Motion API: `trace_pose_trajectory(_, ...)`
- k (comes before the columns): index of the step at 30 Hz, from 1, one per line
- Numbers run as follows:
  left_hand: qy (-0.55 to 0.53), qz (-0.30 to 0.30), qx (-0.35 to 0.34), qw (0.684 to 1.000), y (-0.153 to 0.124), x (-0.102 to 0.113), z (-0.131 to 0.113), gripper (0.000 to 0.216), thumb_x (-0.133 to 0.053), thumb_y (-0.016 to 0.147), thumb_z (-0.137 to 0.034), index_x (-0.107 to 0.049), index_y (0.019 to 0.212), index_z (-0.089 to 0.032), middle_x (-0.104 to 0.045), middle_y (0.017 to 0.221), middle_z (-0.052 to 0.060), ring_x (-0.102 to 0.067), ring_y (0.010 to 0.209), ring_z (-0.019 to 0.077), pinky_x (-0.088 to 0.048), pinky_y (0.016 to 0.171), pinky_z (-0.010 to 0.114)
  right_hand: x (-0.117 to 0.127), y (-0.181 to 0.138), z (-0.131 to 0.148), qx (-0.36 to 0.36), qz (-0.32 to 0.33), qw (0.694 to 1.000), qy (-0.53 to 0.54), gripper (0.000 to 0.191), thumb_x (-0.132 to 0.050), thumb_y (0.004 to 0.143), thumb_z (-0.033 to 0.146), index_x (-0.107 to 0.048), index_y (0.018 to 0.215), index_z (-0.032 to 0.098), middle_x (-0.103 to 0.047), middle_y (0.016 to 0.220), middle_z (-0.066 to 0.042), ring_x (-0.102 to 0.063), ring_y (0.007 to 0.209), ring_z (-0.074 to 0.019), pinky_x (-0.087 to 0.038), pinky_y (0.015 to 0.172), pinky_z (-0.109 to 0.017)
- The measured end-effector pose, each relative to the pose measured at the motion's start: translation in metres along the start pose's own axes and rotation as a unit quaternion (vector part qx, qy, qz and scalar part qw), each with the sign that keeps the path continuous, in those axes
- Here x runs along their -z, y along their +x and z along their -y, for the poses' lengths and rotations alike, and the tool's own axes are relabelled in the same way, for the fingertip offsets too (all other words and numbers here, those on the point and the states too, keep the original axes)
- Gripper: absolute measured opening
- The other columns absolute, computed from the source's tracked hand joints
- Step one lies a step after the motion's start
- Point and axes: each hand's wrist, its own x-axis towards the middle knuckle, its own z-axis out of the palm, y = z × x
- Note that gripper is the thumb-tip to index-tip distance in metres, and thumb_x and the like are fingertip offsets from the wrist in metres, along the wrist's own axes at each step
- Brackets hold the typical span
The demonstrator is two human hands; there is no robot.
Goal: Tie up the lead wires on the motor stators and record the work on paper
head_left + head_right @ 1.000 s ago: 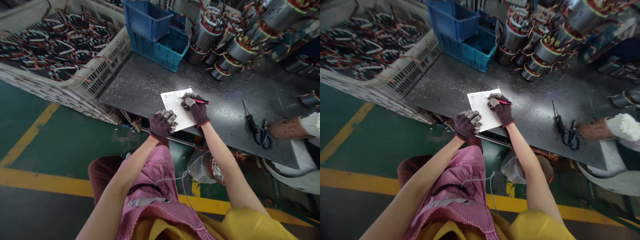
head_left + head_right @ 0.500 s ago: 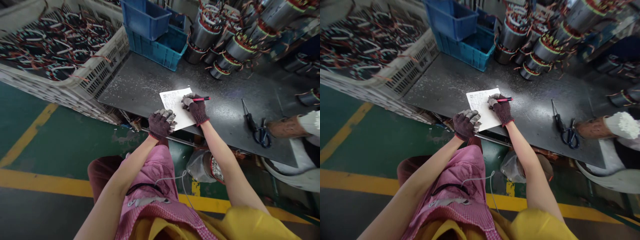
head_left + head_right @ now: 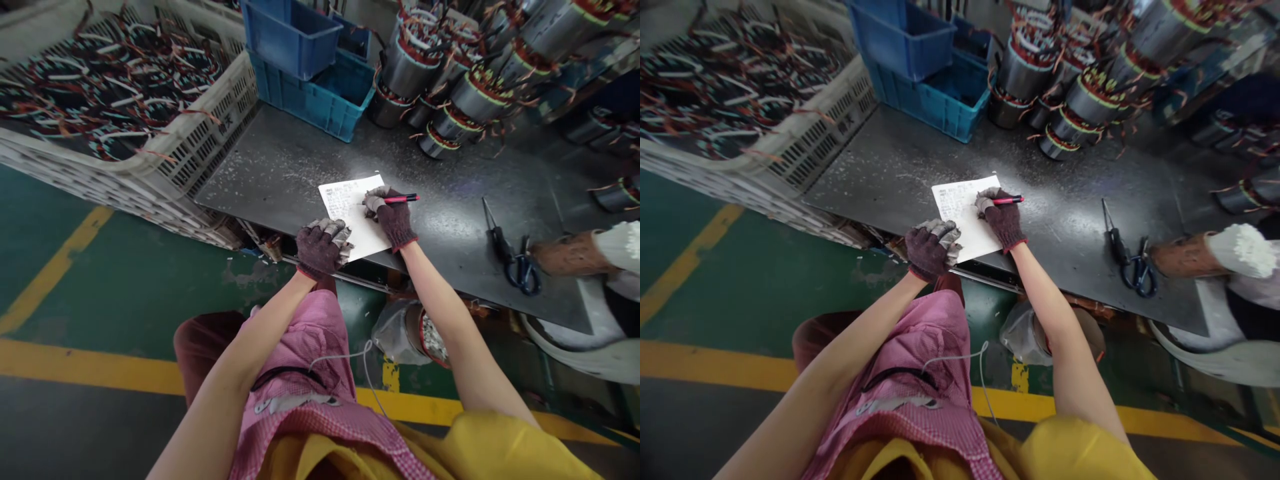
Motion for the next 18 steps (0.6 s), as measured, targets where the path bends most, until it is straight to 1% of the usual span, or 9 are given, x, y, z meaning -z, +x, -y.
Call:
trace_pose_trajectory(3, -0.002, 0.002, 0.007, 1.0, -0.0005, -0.0014, 0.0004, 0.046, -0.055, 0.111, -0.055, -0.088, 0.133, -0.032, -0.088, 0.136, 0.012, -0.077, 0.136, 0.0354, -0.055, 0.119, 0.055, 0.0014, 0.0, -0.0021, 0.009, 0.008, 1.0, -0.005, 0.01, -0.073, 0.083, 0.034, -0.068, 0.084, 0.025, -0.066, 0.07, 0.003, -0.062, 0.065, -0.0149, -0.057, 0.063, -0.029)
trace_pose_trajectory(6, -0.003, 0.003, 0.004, 1.0, -0.0009, -0.0028, 0.0013, 0.045, -0.055, 0.111, -0.056, -0.088, 0.128, -0.031, -0.087, 0.139, 0.012, -0.077, 0.137, 0.0356, -0.054, 0.119, 0.055, 0.0037, 0.0013, -0.0057, 0.009, 0.024, 1.0, -0.011, 0.013, -0.073, 0.084, 0.037, -0.068, 0.085, 0.025, -0.065, 0.071, 0.003, -0.062, 0.065, -0.015, -0.057, 0.063, -0.029)
trace_pose_trajectory(9, 0.0, 0.008, -0.001, 1.0, -0.0005, -0.0023, 0.0014, 0.044, -0.056, 0.11, -0.055, -0.089, 0.125, -0.03, -0.087, 0.141, 0.012, -0.076, 0.138, 0.0357, -0.054, 0.12, 0.055, 0.0055, 0.0031, -0.008, 0.012, 0.022, 1.0, -0.019, 0.015, -0.074, 0.085, 0.039, -0.068, 0.086, 0.025, -0.065, 0.072, 0.003, -0.063, 0.066, -0.0152, -0.057, 0.064, -0.03)
trace_pose_trajectory(14, -0.018, 0.045, 0.028, 0.998, 0.0017, 0.0004, -0.0005, 0.045, -0.056, 0.108, -0.056, -0.088, 0.126, -0.031, -0.087, 0.141, 0.012, -0.075, 0.141, 0.0366, -0.053, 0.123, 0.056, 0.0052, 0.0038, -0.0071, 0.013, 0.013, 1.0, -0.026, 0.011, -0.075, 0.085, 0.034, -0.07, 0.085, 0.025, -0.068, 0.072, 0.003, -0.066, 0.07, -0.0163, -0.06, 0.068, -0.031)
trace_pose_trajectory(18, -0.038, 0.056, 0.045, 0.997, 0.0019, 0.0015, -0.0013, 0.046, -0.057, 0.107, -0.057, -0.089, 0.126, -0.03, -0.086, 0.143, 0.013, -0.073, 0.143, 0.0382, -0.053, 0.124, 0.058, 0.0041, 0.0036, -0.0075, 0.005, 0.003, 1.0, -0.029, 0.009, -0.074, 0.086, 0.032, -0.071, 0.086, 0.024, -0.069, 0.073, 0.003, -0.068, 0.07, -0.0161, -0.06, 0.069, -0.031)
